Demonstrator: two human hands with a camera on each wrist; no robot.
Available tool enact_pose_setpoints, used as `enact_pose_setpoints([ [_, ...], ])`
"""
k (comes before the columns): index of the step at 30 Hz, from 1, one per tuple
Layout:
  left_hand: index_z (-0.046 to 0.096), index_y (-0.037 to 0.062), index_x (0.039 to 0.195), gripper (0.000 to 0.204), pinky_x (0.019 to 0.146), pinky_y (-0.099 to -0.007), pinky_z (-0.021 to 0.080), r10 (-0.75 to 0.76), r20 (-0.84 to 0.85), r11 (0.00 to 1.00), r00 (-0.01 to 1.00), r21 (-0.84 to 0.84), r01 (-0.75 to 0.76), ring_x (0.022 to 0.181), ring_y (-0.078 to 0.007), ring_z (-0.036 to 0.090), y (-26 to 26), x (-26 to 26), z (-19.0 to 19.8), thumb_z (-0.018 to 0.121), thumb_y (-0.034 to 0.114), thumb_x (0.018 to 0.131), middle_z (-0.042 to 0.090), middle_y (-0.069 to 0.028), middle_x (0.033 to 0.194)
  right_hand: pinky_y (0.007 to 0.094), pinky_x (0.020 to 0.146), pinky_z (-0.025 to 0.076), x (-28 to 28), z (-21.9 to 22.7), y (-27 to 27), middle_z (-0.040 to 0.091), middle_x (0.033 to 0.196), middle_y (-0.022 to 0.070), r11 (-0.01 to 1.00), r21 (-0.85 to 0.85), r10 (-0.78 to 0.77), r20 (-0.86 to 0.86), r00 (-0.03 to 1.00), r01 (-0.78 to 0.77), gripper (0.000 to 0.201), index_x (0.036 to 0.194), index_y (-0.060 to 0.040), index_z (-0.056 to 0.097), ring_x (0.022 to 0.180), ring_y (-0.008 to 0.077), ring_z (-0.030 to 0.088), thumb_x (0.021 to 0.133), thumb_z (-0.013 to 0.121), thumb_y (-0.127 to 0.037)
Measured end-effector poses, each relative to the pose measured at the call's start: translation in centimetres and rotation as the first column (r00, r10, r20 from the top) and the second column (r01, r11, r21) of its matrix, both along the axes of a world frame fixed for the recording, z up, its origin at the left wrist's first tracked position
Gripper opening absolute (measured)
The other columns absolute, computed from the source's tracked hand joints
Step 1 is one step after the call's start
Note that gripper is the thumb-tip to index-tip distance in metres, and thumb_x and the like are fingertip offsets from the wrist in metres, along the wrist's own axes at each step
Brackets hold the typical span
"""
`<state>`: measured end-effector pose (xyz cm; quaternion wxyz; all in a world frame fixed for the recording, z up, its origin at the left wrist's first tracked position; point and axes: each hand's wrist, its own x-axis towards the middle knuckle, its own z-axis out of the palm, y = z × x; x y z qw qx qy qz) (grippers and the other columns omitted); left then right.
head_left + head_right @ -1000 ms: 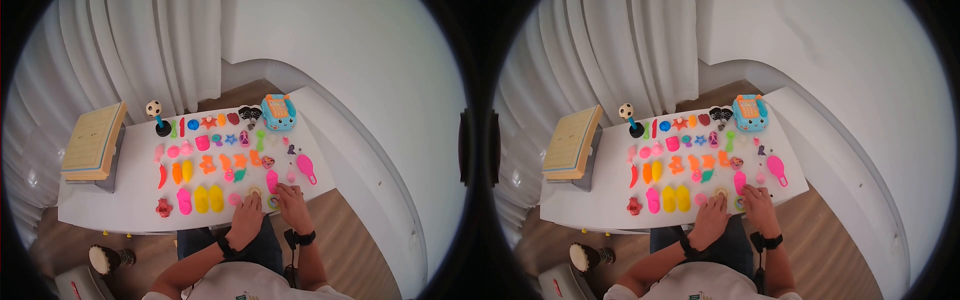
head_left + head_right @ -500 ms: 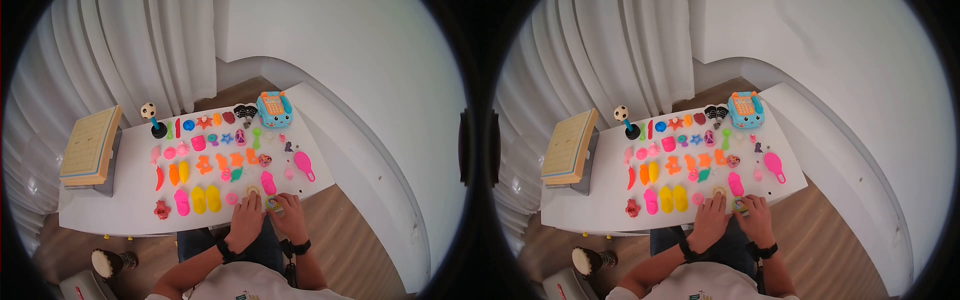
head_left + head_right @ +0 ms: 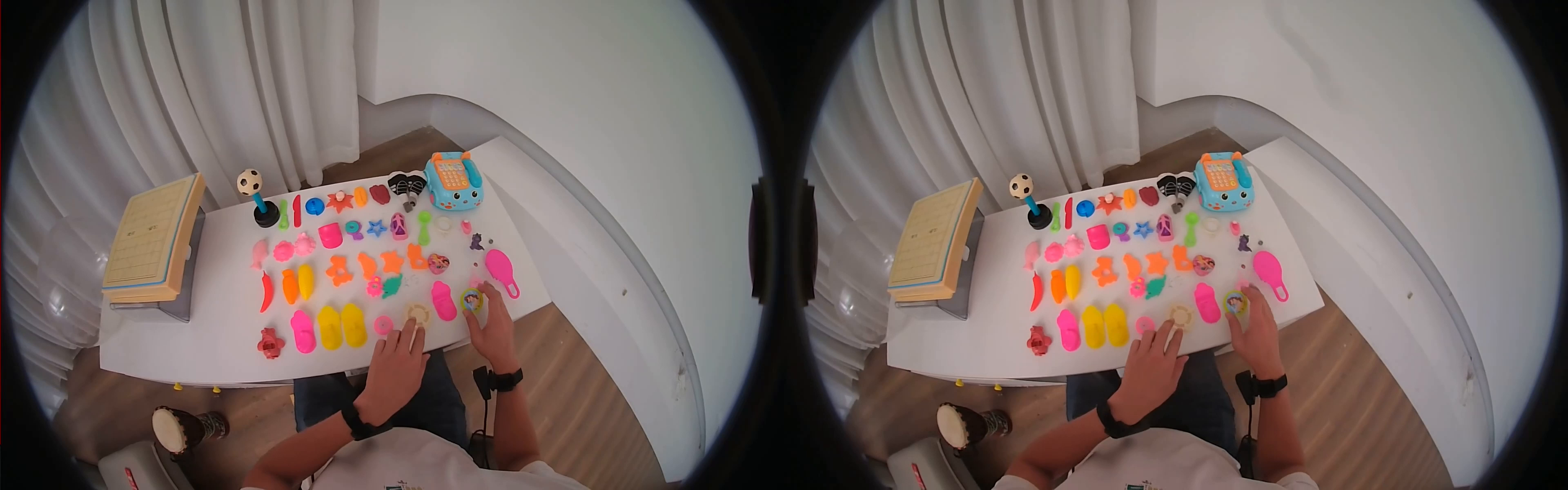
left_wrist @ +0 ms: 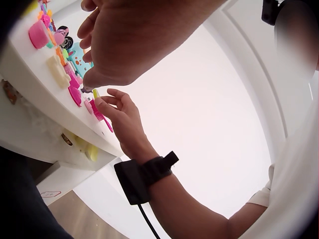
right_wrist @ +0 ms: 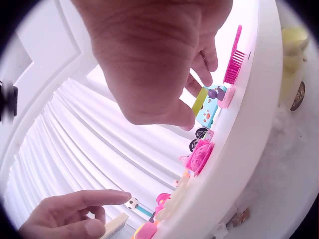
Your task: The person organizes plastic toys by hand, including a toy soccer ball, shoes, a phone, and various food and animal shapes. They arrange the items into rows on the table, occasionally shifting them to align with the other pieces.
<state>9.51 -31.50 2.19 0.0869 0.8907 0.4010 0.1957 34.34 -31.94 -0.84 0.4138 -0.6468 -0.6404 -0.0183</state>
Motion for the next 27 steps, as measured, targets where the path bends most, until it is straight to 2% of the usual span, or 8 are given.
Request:
enact_pose_setpoints([
  [4,0.063,0.0010,0.141,0.052,0.095,-0.0444,0.049,-0.004,0.012,1.000,1.000,-0.012,0.004,0.120,-0.0326,0.057,-0.3,-0.8,0.0,0.074,0.025,0.096,0.056,-0.0153,0.148,0.0483,0.104,0.053,0.6,-0.3,0.6,0.065,0.135,0.0244,0.994,-0.081,0.066,-0.033,0.997,-0.068,0.063,0.146,0.0001,0.051,0.125,0.0447,0.065,0.090,0.079,-0.006],
  [6,0.063,0.0012,0.141,0.052,0.095,-0.0450,0.049,0.004,0.045,1.000,0.999,0.012,-0.004,0.119,-0.0330,0.058,-0.4,-1.6,-0.4,0.075,0.025,0.096,0.056,-0.0151,0.148,0.0466,0.106,0.053,0.9,-0.7,0.4,0.063,0.137,0.0253,0.980,-0.199,-0.001,-0.054,0.999,-0.010,0.065,0.149,0.0010,0.049,0.127,0.0449,0.064,0.091,0.078,-0.007],
  [10,0.063,0.0014,0.140,0.051,0.096,-0.0457,0.049,0.027,0.067,0.999,0.997,-0.037,-0.024,0.119,-0.0343,0.058,-0.5,-3.3,-0.2,0.076,0.024,0.095,0.056,-0.0154,0.148,0.0507,0.106,0.051,1.0,-0.1,-0.6,0.061,0.135,0.0294,0.974,-0.225,-0.013,-0.085,0.996,-0.007,0.067,0.148,0.0045,0.045,0.127,0.0483,0.061,0.090,0.077,-0.005],
  [13,0.063,0.0010,0.139,0.050,0.098,-0.0471,0.049,0.045,0.076,0.997,0.996,-0.058,-0.041,0.120,-0.0357,0.058,-0.5,-4.4,0.6,0.076,0.021,0.095,0.055,-0.0158,0.149,0.0515,0.108,0.049,1.3,-0.1,-0.7,0.061,0.134,0.0292,0.988,-0.153,0.001,-0.092,0.996,-0.015,0.068,0.149,0.0031,0.046,0.129,0.0490,0.058,0.089,0.078,-0.004],
  [15,0.063,0.0012,0.137,0.048,0.099,-0.0488,0.048,0.070,0.120,0.995,0.990,-0.073,-0.062,0.119,-0.0369,0.058,-0.6,-5.2,0.8,0.076,0.018,0.094,0.056,-0.0161,0.148,0.0523,0.111,0.047,1.4,-0.5,-0.2,0.061,0.134,0.0276,0.998,-0.060,0.003,0.029,1.000,-0.001,0.067,0.148,0.0021,0.048,0.132,0.0482,0.056,0.089,0.079,-0.005],
  [19,0.065,0.0020,0.136,0.046,0.100,-0.0492,0.048,0.102,0.167,0.993,0.981,-0.068,-0.091,0.121,-0.0376,0.057,-0.8,-6.8,1.1,0.077,0.016,0.094,0.057,-0.0163,0.147,0.0521,0.114,0.045,1.0,-0.9,0.7,0.060,0.134,0.0255,0.996,-0.084,-0.015,0.028,0.999,0.017,0.071,0.151,0.0016,0.047,0.132,0.0455,0.055,0.089,0.080,-0.008],
  [22,0.067,0.0036,0.134,0.043,0.102,-0.0487,0.048,0.154,0.163,0.987,0.975,-0.073,-0.144,0.123,-0.0376,0.057,-1.1,-7.8,1.1,0.078,0.016,0.094,0.058,-0.0158,0.146,0.0515,0.111,0.046,-0.1,-0.4,1.3,0.057,0.136,0.0260,0.997,-0.048,-0.056,0.065,0.996,0.059,0.070,0.150,0.0019,0.049,0.129,0.0454,0.055,0.089,0.082,-0.009],
  [27,0.071,0.0062,0.128,0.040,0.102,-0.0478,0.048,0.214,0.242,0.977,0.946,-0.068,-0.204,0.121,-0.0358,0.058,-1.8,-9.7,0.1,0.080,0.010,0.090,0.063,-0.0118,0.141,0.0497,0.104,0.049,-0.4,-0.4,1.3,0.055,0.127,0.0240,0.991,0.021,-0.133,0.012,0.991,0.133,0.056,0.136,0.0057,0.061,0.120,0.0434,0.055,0.088,0.083,-0.011],
])
